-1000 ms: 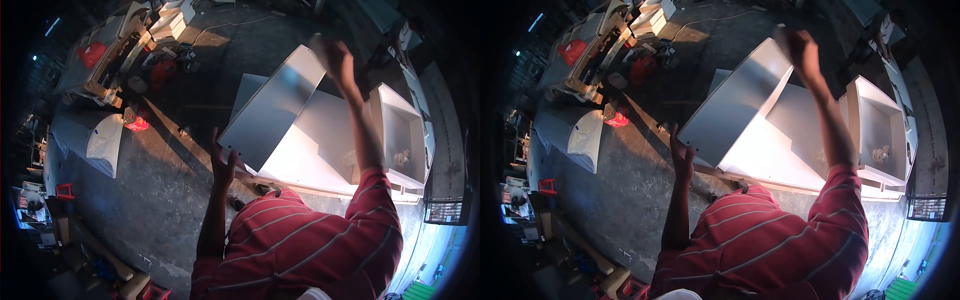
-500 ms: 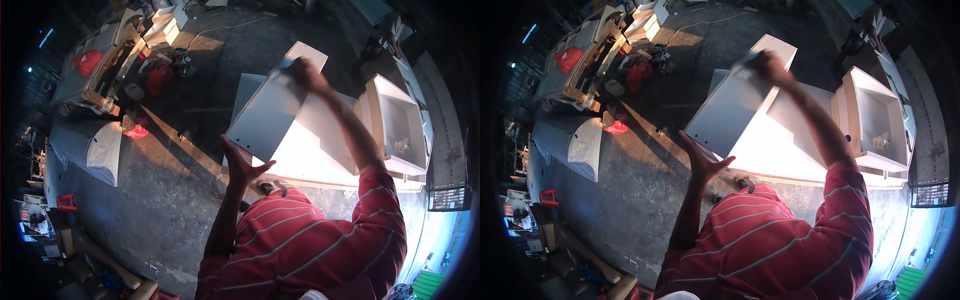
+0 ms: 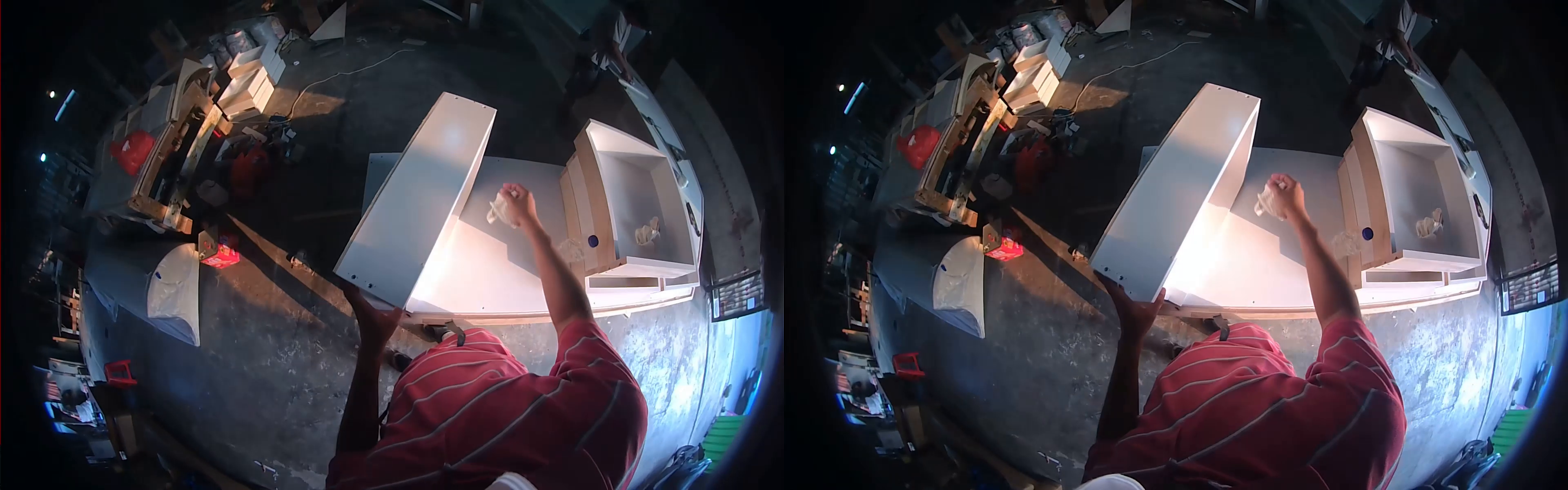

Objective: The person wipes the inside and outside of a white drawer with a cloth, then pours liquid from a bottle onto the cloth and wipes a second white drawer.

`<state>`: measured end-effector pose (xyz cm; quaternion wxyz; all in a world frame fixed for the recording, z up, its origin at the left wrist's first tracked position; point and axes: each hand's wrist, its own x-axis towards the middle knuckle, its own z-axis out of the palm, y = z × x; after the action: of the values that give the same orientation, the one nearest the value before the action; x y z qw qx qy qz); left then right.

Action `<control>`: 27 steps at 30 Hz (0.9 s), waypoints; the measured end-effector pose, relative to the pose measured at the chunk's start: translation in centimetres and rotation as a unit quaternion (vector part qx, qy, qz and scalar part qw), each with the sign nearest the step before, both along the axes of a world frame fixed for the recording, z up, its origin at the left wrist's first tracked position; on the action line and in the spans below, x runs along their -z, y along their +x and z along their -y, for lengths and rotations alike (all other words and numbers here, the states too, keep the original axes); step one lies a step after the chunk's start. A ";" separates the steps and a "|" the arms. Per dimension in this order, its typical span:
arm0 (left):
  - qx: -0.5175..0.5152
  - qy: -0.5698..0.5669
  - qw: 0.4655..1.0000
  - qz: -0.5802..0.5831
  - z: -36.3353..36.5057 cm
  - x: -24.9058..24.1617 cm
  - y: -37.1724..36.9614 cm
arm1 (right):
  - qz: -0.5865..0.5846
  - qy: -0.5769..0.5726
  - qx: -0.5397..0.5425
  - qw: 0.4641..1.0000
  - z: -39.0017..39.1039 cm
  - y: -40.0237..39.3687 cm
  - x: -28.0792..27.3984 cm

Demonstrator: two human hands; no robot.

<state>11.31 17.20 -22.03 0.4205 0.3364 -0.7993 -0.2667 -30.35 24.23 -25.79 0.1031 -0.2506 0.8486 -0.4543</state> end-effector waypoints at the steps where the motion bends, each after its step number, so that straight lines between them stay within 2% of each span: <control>1: 0.005 0.012 1.000 -0.004 0.1 0.8 0.0 | 0.007 0.000 0.006 1.000 0.2 -0.4 0.9; 4: -0.001 0.046 0.999 0.024 0.3 4.7 1.1 | -0.003 0.040 -0.045 0.998 2.0 -0.5 2.1; 6: 0.041 0.116 0.988 0.089 0.7 6.1 1.8 | -0.013 0.032 -0.081 0.996 4.6 -1.8 0.1; 7: 0.041 0.118 0.987 0.104 0.2 4.7 1.4 | -0.038 0.027 -0.092 0.995 5.6 -2.3 -0.3; 9: 0.008 0.164 0.983 0.078 -0.8 0.6 -0.8 | -0.160 0.002 -0.116 0.980 8.2 -3.8 -0.9; 10: 0.010 0.162 0.983 0.089 -0.7 1.2 -0.8 | -0.149 0.000 -0.112 0.982 9.2 -4.3 -1.5; 12: -0.049 0.078 0.983 0.157 -0.4 2.8 -0.2 | -0.013 0.006 -0.197 0.980 10.8 -4.5 -3.8; 13: -0.050 0.077 0.983 0.162 -0.3 2.5 -0.3 | -0.009 0.004 -0.198 0.980 11.2 -4.2 -4.9; 15: -0.088 0.137 0.956 0.244 -0.4 1.9 -0.3 | -0.006 0.082 -0.160 0.984 11.5 -3.5 -6.2; 18: -0.149 0.184 0.953 0.187 1.6 6.7 3.7 | -0.080 0.095 -0.143 0.982 11.7 -2.5 -7.6; 19: -0.204 0.259 0.939 0.095 0.7 2.5 2.1 | -0.124 0.077 -0.147 0.978 11.4 -1.5 -8.7; 20: -0.165 0.161 0.973 0.003 1.2 3.8 3.5 | -0.127 0.073 -0.149 0.978 10.7 0.0 -10.5; 22: -0.144 0.224 0.964 -0.030 2.2 2.9 5.4 | -0.215 0.088 -0.160 0.959 9.5 2.9 -15.3; 25: -0.112 0.221 0.965 -0.085 3.3 3.7 8.2 | -0.325 0.035 -0.187 0.926 8.7 6.1 -19.2; 27: -0.130 0.257 0.956 -0.055 4.1 2.2 9.7 | -0.311 0.119 -0.217 0.917 9.5 6.7 -21.3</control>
<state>20.97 13.10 -24.21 0.3939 0.5190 -0.6288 -0.4244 -23.70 14.73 -4.52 -0.0412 -0.5437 0.8101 -0.2155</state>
